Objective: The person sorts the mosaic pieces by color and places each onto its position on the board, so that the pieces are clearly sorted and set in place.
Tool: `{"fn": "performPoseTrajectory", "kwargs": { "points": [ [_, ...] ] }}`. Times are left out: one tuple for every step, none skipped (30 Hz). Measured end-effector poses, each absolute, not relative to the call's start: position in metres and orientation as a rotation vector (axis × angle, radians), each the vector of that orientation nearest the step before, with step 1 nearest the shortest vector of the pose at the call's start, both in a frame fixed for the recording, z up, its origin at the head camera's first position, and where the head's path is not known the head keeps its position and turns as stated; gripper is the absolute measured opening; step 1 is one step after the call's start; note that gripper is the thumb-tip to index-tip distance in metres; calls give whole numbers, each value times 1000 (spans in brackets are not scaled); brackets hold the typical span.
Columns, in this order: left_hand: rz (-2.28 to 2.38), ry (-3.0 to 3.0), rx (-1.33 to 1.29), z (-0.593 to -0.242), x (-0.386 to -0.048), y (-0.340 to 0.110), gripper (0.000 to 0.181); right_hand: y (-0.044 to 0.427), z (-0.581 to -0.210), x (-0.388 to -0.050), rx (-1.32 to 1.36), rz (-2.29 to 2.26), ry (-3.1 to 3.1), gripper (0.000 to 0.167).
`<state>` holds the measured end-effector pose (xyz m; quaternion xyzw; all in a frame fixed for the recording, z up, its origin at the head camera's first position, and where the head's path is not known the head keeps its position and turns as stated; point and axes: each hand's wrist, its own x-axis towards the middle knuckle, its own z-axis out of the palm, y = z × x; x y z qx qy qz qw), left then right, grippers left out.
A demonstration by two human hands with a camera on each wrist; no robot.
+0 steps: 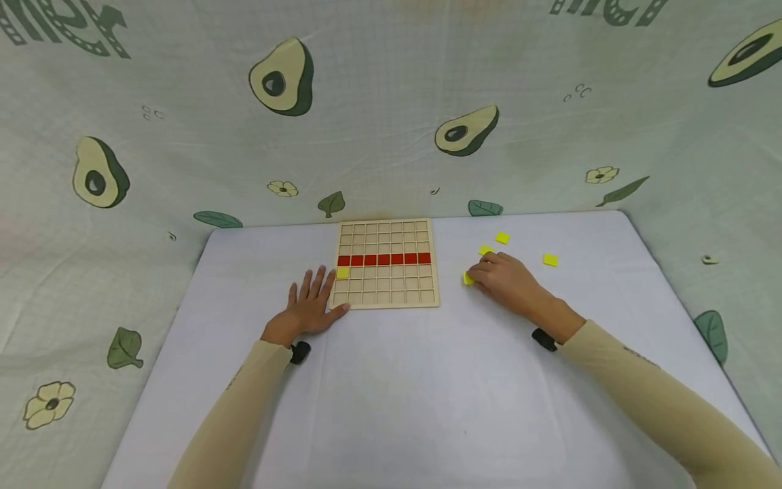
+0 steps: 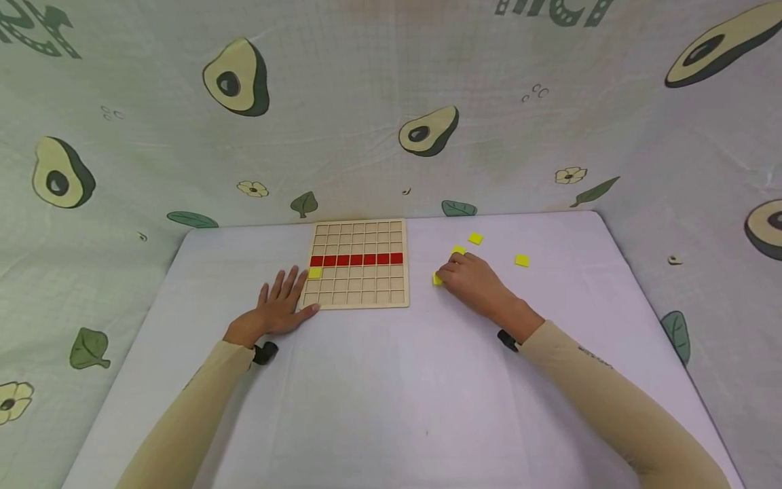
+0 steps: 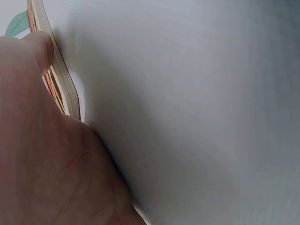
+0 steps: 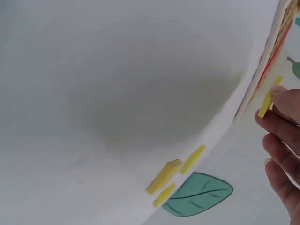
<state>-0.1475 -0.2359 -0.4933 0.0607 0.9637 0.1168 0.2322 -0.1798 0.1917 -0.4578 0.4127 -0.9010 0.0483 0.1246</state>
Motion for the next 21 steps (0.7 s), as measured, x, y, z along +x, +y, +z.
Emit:
{"fn": "performPoseTrajectory", "kwargs": {
  "points": [
    [321, 2649, 166, -493, -148, -236, 96, 190, -456, -180, 1203, 154, -2616, 25],
    [323, 2650, 166, -494, -148, -236, 96, 188, -455, -181, 1204, 168, -2607, 25],
    [320, 2650, 165, -494, -148, -236, 97, 186, -453, -181, 1206, 179, -2598, 25],
    [320, 2650, 164, -494, -148, -236, 97, 184, -452, -182, 1208, 190, -2591, 25],
    [317, 2650, 164, -494, -148, -236, 97, 181, -451, -182, 1209, 201, -2584, 25],
    [315, 2650, 164, -494, -148, -236, 97, 179, -449, -183, 1210, 208, -2580, 25],
    [315, 2650, 165, -494, -148, -236, 97, 176, -448, -183, 1210, 213, -2576, 25],
    [317, 2650, 166, -494, -148, -236, 97, 174, -446, -184, 1211, 216, -2572, 25],
    [317, 2650, 166, -494, -148, -236, 97, 171, -445, -185, 1212, 217, -2568, 25],
    [318, 2649, 167, -494, -148, -236, 97, 169, -444, -186, 1212, 219, -2565, 25],
    [321, 2650, 168, -494, -148, -236, 97, 167, -444, -187, 1212, 222, -2563, 25],
    [323, 2649, 167, -493, -148, -236, 97, 164, -442, -188, 1212, 224, -2560, 25],
    [325, 2650, 167, -493, -148, -236, 96, 162, -442, -189, 1212, 227, -2557, 25],
    [325, 2649, 167, -493, -147, -236, 96, 160, -441, -189, 1213, 232, -2553, 25],
    [325, 2649, 167, -492, -147, -236, 96, 157, -441, -190, 1214, 239, -2550, 24],
    [325, 2647, 166, -492, -146, -236, 96, 155, -441, -191, 1213, 244, -2546, 24],
    [324, 2646, 167, -491, -146, -235, 96, 154, -440, -192, 1214, 247, -2540, 24],
    [323, 2646, 168, -490, -146, -235, 96, 152, -440, -193, 1215, 251, -2534, 24],
    [331, 2645, 170, -488, -145, -235, 97, 150, -440, -193, 1217, 258, -2529, 24],
    [329, 2643, 169, -487, -145, -234, 97, 148, -439, -194, 1218, 260, -2524, 24],
    [327, 2641, 169, -486, -144, -234, 97, 147, -439, -195, 1219, 264, -2520, 25]
  ]
}}
